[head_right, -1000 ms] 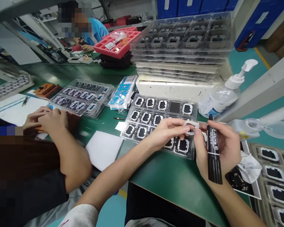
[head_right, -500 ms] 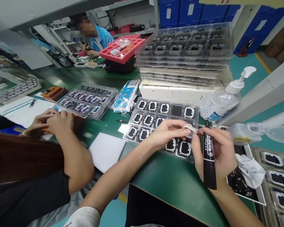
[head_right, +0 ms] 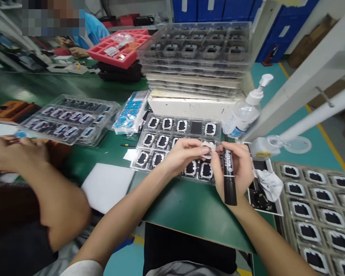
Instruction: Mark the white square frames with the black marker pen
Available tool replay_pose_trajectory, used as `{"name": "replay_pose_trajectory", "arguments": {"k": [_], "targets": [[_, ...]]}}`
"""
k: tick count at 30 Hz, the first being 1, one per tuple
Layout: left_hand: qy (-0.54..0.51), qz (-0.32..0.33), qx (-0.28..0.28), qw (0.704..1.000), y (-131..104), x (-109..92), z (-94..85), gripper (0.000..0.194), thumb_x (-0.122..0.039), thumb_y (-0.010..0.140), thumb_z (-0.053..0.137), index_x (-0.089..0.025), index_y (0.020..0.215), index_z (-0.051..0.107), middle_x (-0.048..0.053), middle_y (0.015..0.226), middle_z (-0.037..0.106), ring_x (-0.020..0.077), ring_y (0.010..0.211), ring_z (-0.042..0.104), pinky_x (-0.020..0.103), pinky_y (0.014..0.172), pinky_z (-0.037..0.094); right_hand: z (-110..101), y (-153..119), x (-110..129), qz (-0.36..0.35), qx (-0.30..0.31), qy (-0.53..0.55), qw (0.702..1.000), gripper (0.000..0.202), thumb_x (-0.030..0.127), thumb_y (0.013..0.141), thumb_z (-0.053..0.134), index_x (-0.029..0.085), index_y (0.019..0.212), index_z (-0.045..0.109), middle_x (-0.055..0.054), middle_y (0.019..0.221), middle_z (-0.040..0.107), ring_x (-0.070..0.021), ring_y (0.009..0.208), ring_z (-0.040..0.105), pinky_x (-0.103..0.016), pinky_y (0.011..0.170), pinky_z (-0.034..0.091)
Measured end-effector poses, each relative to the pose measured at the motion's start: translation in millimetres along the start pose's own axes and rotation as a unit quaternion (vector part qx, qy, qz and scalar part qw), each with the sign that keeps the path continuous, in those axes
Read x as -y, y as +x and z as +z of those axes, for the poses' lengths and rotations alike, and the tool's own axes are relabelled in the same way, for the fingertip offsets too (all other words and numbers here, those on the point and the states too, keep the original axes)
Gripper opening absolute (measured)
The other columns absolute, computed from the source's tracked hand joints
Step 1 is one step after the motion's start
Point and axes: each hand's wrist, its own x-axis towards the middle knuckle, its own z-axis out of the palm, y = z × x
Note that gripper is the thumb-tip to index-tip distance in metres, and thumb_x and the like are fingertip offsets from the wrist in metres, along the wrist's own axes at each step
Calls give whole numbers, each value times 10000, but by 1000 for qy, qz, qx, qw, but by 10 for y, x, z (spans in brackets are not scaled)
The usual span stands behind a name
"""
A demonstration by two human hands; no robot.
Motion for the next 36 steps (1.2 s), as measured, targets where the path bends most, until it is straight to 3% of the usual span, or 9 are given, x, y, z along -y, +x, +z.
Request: {"name": "replay_pose_trajectory", "arguments": {"k": [11,16,29,36], "targets": [[3,3,-10,1000,-17,-6,10,316,-386,687,1005,-150,803,829,50,830,778,150,806,699,320,822,568,24,21,41,26,10,13,1000,332,301,897,811,313,1207,692,-21,1047,679,-215,919,728,-454,863,665],[-5,6,-9,1000,-15,-8,8,345,-361,677,1018,-171,909,848,51,888,804,161,843,723,300,797,562,21,13,25,33,7,24,999,341,269,898,811,308,1218,698,-19,1066,682,-205,928,737,-428,855,660],[26,12,-9,1000,-31,-20,27,325,-410,662,1018,-168,819,868,63,863,808,181,862,714,345,903,538,14,-1,-10,45,1,3,999,349,319,894,813,305,1219,687,-14,1054,700,-209,939,753,-426,863,669],[20,1,-2,1000,-25,-9,5,305,-410,693,1002,-176,844,875,69,882,799,172,867,708,306,806,556,18,8,-1,43,1,22,999,361,270,892,824,322,1227,700,-5,1050,703,-195,925,756,-409,853,659]]}}
